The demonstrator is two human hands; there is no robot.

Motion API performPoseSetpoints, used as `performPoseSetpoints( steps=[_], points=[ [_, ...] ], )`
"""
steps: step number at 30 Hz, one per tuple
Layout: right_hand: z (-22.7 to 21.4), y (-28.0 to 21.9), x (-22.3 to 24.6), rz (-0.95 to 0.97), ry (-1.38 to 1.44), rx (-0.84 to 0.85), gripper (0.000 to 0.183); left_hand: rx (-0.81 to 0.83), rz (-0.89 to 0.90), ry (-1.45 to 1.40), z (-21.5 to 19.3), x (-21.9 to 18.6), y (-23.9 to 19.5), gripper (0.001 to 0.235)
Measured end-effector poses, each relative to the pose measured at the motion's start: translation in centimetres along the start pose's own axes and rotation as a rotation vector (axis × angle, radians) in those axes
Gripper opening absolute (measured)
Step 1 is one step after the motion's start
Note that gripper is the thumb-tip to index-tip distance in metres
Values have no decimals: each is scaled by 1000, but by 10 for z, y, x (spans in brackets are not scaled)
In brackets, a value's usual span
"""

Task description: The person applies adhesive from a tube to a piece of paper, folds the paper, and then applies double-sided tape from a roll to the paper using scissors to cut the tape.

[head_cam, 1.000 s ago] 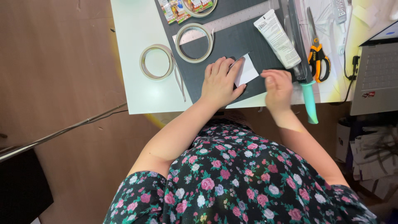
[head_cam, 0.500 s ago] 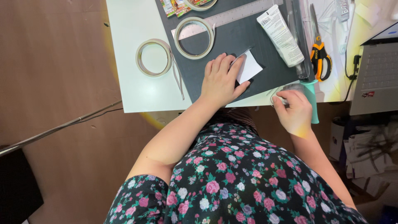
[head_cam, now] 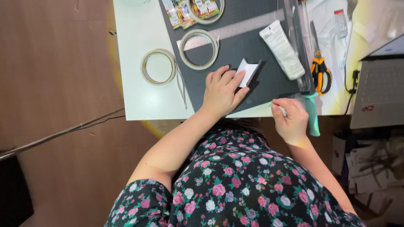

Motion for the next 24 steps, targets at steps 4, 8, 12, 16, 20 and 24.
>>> performPoseSetpoints(
  steps=[4, 8, 12, 16, 20, 24],
  points=[
    [19, 45, -8, -21, 130, -37, 35, -90, -5, 13, -8, -8, 4, 53],
    [48, 73, -10, 25, 287, -65, 55, -149, 56, 63, -13, -15, 1, 59],
    [70, 67, -30, 229, 304, -54, 49, -148, 34, 80, -9, -13, -1, 61],
    [67, 62, -51, 224, 296, -86, 43, -174, 40, 71, -7, -14, -2, 56],
    [72, 55, -61, 242, 375, -110, 32, -206, 57, 54, -4, -13, -6, 36],
    [74, 52, -59, 192, 400, -115, 31, -209, 34, 39, -4, -5, -13, 27]
  ],
)
Point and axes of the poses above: each hand's wrist, its own y-axis towards the middle knuckle, its own z-axis out of the palm, x = y × z, the point moved 10 cm from there along y, towards the middle knuckle, and after that the axes turned 13 degrees about -z, right-handed, at the moved point
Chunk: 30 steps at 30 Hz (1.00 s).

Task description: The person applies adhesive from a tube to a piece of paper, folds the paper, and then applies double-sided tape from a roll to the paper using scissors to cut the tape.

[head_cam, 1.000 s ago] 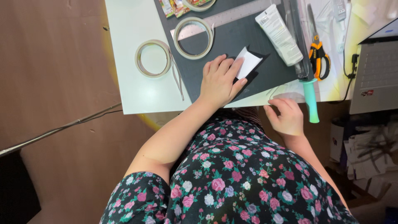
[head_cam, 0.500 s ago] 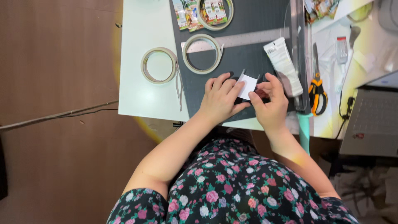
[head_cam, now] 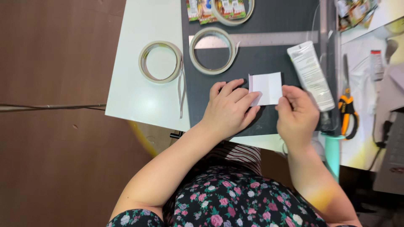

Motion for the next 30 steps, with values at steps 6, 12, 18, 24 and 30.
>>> performPoseSetpoints(
  steps=[6, 12, 18, 24, 30],
  points=[
    [13, -7, 33, -86, -202, 136, 21, 114, -6, 124, -27, -4, -20, 38],
    [30, -7, 41, -228, -327, 269, 21, -30, 193, 327, -56, -25, -44, 16],
    [50, 1, 69, -485, -552, 285, 17, -22, 290, 346, -54, -35, -44, 34],
    [94, 37, 111, -924, -1049, 140, 39, -26, 268, 363, -53, -31, -45, 43],
    [144, 56, 98, -1038, -1010, 257, 26, -2, 213, 331, -61, -30, -39, 43]
  ],
)
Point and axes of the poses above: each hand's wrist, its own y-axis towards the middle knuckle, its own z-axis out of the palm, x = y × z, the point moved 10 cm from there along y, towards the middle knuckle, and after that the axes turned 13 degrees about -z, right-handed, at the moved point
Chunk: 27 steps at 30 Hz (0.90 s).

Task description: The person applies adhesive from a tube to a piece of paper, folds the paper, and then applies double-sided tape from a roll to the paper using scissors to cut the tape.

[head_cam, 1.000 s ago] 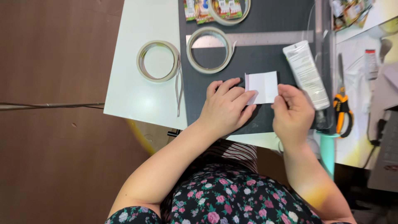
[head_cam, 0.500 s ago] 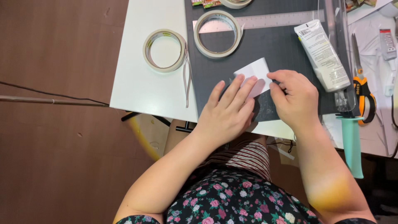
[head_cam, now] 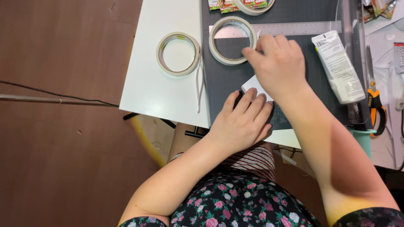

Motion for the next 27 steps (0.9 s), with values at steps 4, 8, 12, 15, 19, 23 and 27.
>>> performPoseSetpoints(
  steps=[4, 8, 12, 15, 19, 23, 27],
  points=[
    [-33, -12, -16, 177, 632, -130, 31, 12, -4, -24, 2, 2, 0, 43],
    [-28, -65, -35, 736, 1368, -420, 20, 22, -24, -75, 5, 5, 0, 42],
    [12, -109, -19, 986, 1960, -751, 23, 106, -166, -316, 12, 20, 1, 32],
    [13, -121, -23, 1100, 1927, -783, 18, 214, -357, -540, 29, 41, 0, 36],
    [20, -110, -20, 977, 1976, -719, 23, 219, -438, -599, 35, 51, 3, 46],
    [26, -116, -16, 1058, 1834, -583, 30, 218, -420, -600, 35, 52, 5, 38],
    [17, -103, -12, 899, 1846, -592, 31, 178, -429, -615, 34, 55, 5, 16]
  ],
)
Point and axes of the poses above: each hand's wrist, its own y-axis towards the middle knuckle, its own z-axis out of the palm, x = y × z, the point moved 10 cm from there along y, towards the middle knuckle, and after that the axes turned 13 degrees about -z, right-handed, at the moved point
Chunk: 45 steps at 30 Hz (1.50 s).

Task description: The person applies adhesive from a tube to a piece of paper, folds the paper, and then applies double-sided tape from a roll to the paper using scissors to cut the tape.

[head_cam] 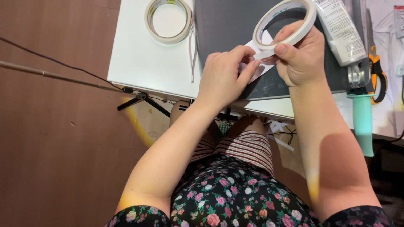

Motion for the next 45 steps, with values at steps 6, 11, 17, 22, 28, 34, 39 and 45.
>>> performPoseSetpoints(
  steps=[6, 11, 17, 22, 28, 34, 39, 45],
  points=[
    [-4, -4, -5, -24, -109, -43, 41, -6, -39, -78, -4, 5, 1, 17],
    [7, -5, 3, -34, -255, -46, 34, -8, -81, -91, -3, 11, 0, 16],
    [-6, -3, 1, -7, -174, -132, 26, -58, -1, -30, 0, 6, -5, 12],
    [-20, -6, -2, 43, -201, -320, 25, -31, 36, 115, 7, -1, -10, 40],
    [-24, -14, 16, -10, -300, -414, 32, -99, 338, 495, 19, -33, -32, 53],
    [-21, -25, 47, 6, -651, -378, 23, 15, 561, 565, 37, -46, -46, 69],
    [-16, -30, 41, -20, -774, -241, 21, -207, 661, 420, 5, -66, -48, 18],
    [-16, -33, 35, 33, -819, -211, 21, -205, 637, 407, 3, -62, -45, 13]
  ],
)
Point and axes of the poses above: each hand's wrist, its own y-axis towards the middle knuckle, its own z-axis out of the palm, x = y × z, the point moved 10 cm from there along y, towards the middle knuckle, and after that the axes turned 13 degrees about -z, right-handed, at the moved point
